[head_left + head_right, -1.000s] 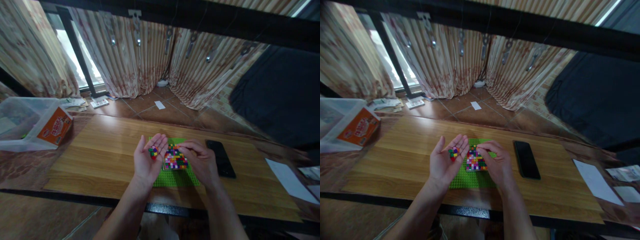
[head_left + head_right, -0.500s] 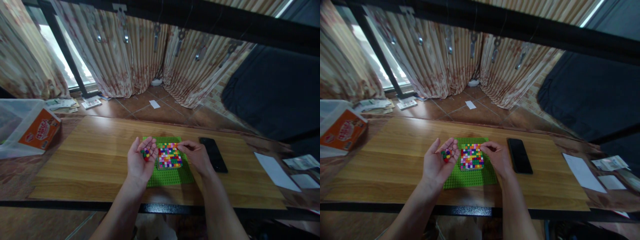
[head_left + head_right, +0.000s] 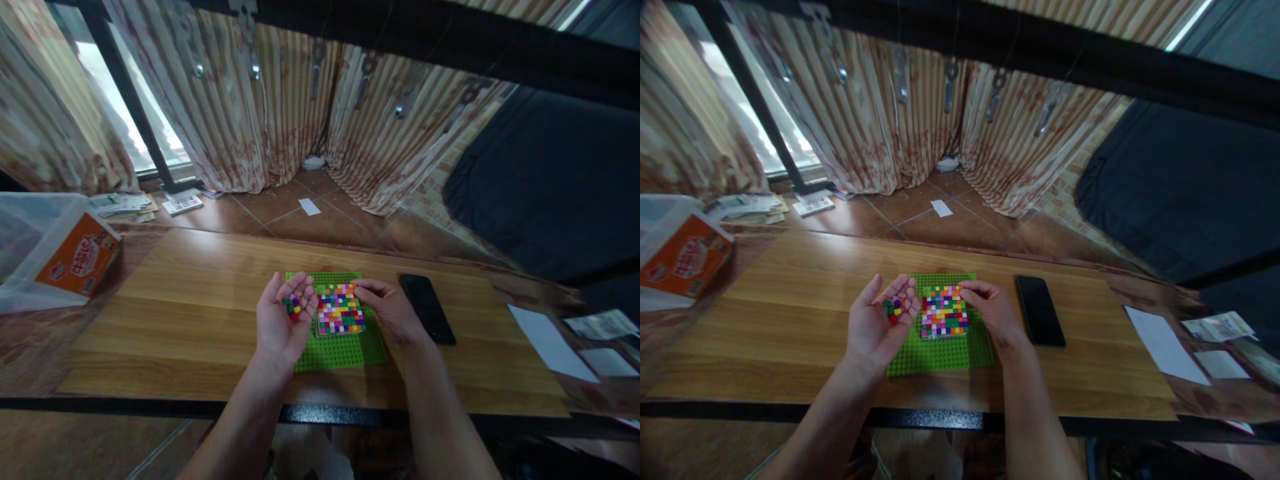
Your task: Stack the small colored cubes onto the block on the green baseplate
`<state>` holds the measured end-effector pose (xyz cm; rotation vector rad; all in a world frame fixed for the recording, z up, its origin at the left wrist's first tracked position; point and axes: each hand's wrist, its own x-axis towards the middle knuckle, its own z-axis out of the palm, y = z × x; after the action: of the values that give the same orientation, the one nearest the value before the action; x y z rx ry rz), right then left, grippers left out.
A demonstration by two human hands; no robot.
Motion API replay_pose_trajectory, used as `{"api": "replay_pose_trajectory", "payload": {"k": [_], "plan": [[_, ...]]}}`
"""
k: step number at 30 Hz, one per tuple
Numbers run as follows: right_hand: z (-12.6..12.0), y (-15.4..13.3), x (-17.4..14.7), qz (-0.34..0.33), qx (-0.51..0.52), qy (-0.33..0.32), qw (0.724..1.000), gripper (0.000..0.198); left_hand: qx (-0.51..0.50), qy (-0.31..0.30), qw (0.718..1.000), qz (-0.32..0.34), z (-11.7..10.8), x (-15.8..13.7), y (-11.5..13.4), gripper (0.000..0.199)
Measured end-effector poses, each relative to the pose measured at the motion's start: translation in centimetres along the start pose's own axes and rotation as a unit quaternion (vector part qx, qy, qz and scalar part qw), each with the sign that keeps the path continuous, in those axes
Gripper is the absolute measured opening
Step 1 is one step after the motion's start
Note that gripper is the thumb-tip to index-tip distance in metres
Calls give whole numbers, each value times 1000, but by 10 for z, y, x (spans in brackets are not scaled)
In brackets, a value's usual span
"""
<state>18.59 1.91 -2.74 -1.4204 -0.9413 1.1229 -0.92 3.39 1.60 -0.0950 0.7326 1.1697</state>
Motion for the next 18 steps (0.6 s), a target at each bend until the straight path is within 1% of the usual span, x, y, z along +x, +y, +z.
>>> {"api": "replay_pose_trajectory", "payload": {"k": [7,11,14,16,18], "plan": [[2,3,1,-11,7,-7,1000,24,8,-1,1000,-5,1,0,0,33],[1,1,0,-1,23,5,1000,29,6,-21,1000,-5,0,0,0,34],[-2,-4,-1,-4,58,37,998,33,4,-61,998,-10,-1,-1,-1,38],[-1,-9,-2,-35,66,76,994,30,7,-92,996,-20,-1,-1,-1,42],[2,-14,-5,-76,53,109,990,25,11,-119,992,-31,-1,-2,-1,46]]}}
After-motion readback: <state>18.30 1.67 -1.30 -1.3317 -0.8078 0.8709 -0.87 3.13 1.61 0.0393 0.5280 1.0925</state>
